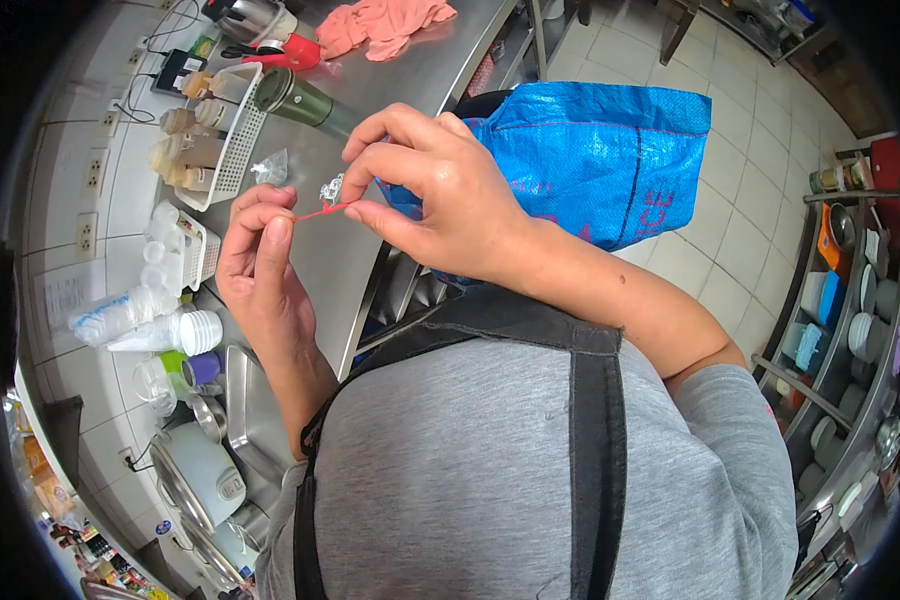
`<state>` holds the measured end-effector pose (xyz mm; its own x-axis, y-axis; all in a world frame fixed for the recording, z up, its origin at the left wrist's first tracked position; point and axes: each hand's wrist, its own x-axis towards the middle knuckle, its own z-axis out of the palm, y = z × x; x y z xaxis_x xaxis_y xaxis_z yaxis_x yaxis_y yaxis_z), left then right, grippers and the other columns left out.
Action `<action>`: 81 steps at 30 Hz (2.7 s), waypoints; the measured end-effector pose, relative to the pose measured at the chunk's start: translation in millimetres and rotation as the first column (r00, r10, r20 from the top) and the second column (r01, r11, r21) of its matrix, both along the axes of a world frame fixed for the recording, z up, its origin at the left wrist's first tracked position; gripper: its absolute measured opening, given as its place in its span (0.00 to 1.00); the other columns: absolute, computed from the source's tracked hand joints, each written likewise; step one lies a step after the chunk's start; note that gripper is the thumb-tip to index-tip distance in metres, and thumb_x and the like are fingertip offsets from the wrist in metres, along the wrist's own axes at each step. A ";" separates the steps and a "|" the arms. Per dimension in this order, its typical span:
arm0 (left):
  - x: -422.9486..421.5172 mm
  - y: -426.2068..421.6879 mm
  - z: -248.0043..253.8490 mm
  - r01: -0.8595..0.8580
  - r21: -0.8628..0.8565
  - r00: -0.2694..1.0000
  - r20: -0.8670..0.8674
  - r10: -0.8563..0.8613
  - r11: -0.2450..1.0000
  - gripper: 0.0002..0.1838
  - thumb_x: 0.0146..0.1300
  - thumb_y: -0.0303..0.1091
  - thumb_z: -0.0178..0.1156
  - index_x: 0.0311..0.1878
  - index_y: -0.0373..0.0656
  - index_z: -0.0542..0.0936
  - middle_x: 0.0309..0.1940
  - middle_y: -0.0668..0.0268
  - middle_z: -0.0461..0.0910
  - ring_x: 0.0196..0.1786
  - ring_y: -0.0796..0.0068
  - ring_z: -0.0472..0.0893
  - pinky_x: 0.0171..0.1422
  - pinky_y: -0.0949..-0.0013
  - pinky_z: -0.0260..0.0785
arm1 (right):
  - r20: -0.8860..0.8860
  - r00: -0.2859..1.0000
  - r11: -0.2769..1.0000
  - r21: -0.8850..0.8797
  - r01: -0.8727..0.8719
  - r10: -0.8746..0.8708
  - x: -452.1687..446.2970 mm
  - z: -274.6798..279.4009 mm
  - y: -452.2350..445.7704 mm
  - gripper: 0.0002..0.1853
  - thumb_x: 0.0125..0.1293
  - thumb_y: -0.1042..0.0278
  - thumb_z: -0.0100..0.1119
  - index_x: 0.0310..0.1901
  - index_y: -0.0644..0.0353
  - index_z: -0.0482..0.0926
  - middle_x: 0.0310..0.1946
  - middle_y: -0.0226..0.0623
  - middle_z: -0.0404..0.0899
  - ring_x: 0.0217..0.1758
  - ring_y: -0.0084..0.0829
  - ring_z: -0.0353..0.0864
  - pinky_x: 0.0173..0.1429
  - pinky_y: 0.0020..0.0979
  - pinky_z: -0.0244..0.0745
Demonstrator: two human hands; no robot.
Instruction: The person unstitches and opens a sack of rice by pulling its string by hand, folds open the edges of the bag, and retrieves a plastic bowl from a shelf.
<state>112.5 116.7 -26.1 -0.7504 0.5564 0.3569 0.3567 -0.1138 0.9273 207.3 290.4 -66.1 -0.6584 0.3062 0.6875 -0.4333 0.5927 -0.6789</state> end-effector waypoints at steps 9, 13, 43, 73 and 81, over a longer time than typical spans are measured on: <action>-5.7 -1.7 -2.2 -0.029 0.012 1.000 -0.004 0.029 1.000 0.06 0.67 0.28 0.63 0.41 0.35 0.82 0.51 0.59 0.77 0.57 0.67 0.77 0.70 0.60 0.64 | 0.053 0.998 1.000 0.007 -0.028 0.028 2.9 2.9 2.3 0.08 0.54 0.73 0.74 0.36 0.55 0.86 0.49 0.35 0.81 0.45 0.31 0.81 0.52 0.31 0.70; -6.4 -2.2 -1.6 -0.033 0.010 0.999 -0.019 0.033 0.999 0.06 0.66 0.28 0.63 0.41 0.35 0.82 0.50 0.59 0.77 0.57 0.66 0.77 0.70 0.60 0.64 | -0.006 1.000 1.000 -0.007 -0.004 0.004 -1.2 -0.9 1.4 0.07 0.55 0.71 0.72 0.35 0.51 0.84 0.45 0.28 0.80 0.41 0.27 0.80 0.44 0.32 0.62; 4.0 10.2 5.7 0.001 -0.125 0.928 -0.369 -0.047 0.992 0.19 0.49 0.28 0.79 0.45 0.41 0.86 0.51 0.61 0.78 0.56 0.67 0.77 0.63 0.65 0.67 | 0.001 1.000 0.992 -0.121 -0.026 0.026 3.5 -2.4 1.8 0.08 0.55 0.72 0.73 0.36 0.51 0.85 0.44 0.27 0.80 0.42 0.26 0.80 0.47 0.31 0.63; 8.7 29.7 -13.8 0.166 0.060 0.969 -0.196 -0.152 0.984 0.08 0.59 0.15 0.68 0.39 0.36 0.83 0.39 0.58 0.88 0.44 0.70 0.84 0.48 0.70 0.72 | -0.058 0.997 0.987 -0.154 -0.051 0.042 13.0 9.7 16.2 0.09 0.55 0.77 0.66 0.38 0.53 0.84 0.44 0.31 0.81 0.38 0.27 0.81 0.47 0.30 0.67; 5.5 31.8 -5.4 0.118 -0.040 0.895 -0.428 -0.124 0.992 0.08 0.55 0.16 0.70 0.37 0.39 0.86 0.37 0.62 0.88 0.41 0.70 0.83 0.46 0.71 0.71 | -0.010 1.000 0.992 0.126 0.030 -0.029 19.4 27.0 23.8 0.10 0.50 0.75 0.69 0.36 0.51 0.84 0.44 0.27 0.81 0.45 0.26 0.80 0.50 0.30 0.63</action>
<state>117.9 148.5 -31.4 -0.4528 0.6401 0.6207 0.7038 -0.1707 0.6895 226.7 314.2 -39.2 -0.6446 0.2361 0.7271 -0.4196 0.6858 -0.5946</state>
